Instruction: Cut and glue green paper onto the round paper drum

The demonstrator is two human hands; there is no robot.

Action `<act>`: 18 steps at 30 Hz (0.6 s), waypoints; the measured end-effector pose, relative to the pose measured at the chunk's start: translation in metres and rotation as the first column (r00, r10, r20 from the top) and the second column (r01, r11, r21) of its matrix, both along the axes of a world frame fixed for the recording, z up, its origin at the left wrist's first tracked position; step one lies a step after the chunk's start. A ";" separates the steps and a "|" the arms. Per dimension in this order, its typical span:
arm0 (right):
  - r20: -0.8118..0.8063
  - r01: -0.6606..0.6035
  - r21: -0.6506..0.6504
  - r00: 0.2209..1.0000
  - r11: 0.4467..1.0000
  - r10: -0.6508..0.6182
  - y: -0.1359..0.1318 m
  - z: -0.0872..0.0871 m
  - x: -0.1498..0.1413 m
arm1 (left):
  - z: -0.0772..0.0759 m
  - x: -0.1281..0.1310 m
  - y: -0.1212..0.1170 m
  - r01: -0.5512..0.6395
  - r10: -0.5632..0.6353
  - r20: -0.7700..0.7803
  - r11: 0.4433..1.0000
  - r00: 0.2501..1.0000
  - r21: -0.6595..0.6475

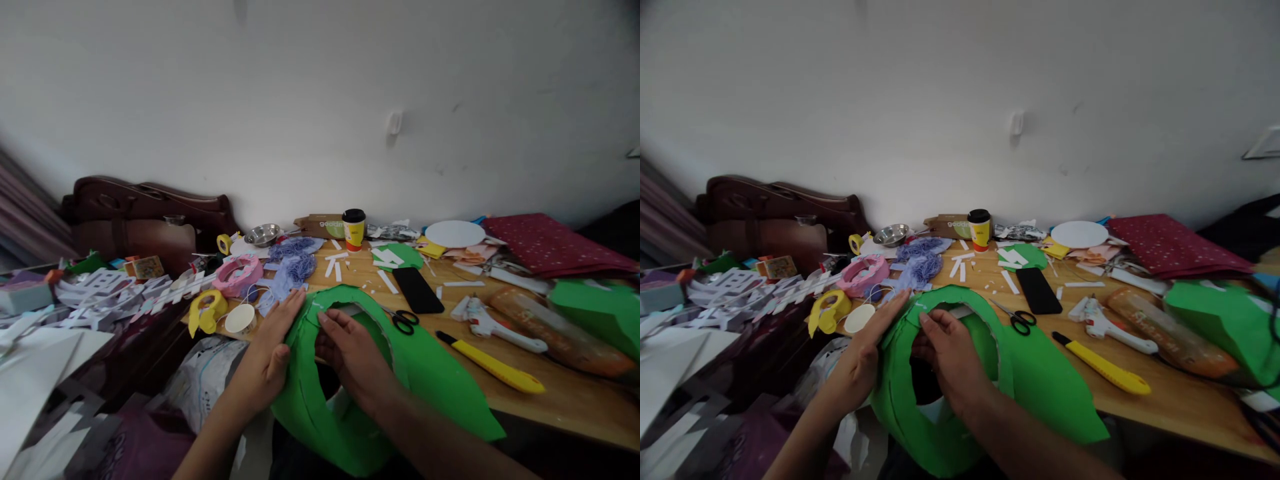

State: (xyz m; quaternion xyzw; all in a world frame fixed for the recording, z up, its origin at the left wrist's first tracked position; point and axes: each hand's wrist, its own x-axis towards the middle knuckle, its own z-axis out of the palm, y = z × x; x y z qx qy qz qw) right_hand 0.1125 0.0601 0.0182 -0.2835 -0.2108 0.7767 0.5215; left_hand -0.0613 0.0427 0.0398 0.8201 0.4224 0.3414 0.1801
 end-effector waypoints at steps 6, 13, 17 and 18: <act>-0.051 0.117 0.002 0.992 0.993 -0.116 0.003 -0.002 0.001 | -0.012 0.006 -0.024 -0.124 0.121 0.063 0.991 0.991 0.049; -0.095 0.115 0.020 0.989 0.993 -0.112 -0.002 0.004 0.003 | -0.020 0.023 -0.034 -0.151 0.149 0.045 0.987 0.988 0.059; -0.136 0.074 -0.003 0.988 0.997 -0.074 -0.009 0.007 0.002 | -0.024 0.028 -0.030 -0.205 0.203 0.029 0.977 0.979 0.067; -0.136 0.072 -0.006 0.988 0.997 -0.072 -0.010 0.007 0.002 | -0.025 0.029 -0.029 -0.208 0.207 0.031 0.975 0.978 0.074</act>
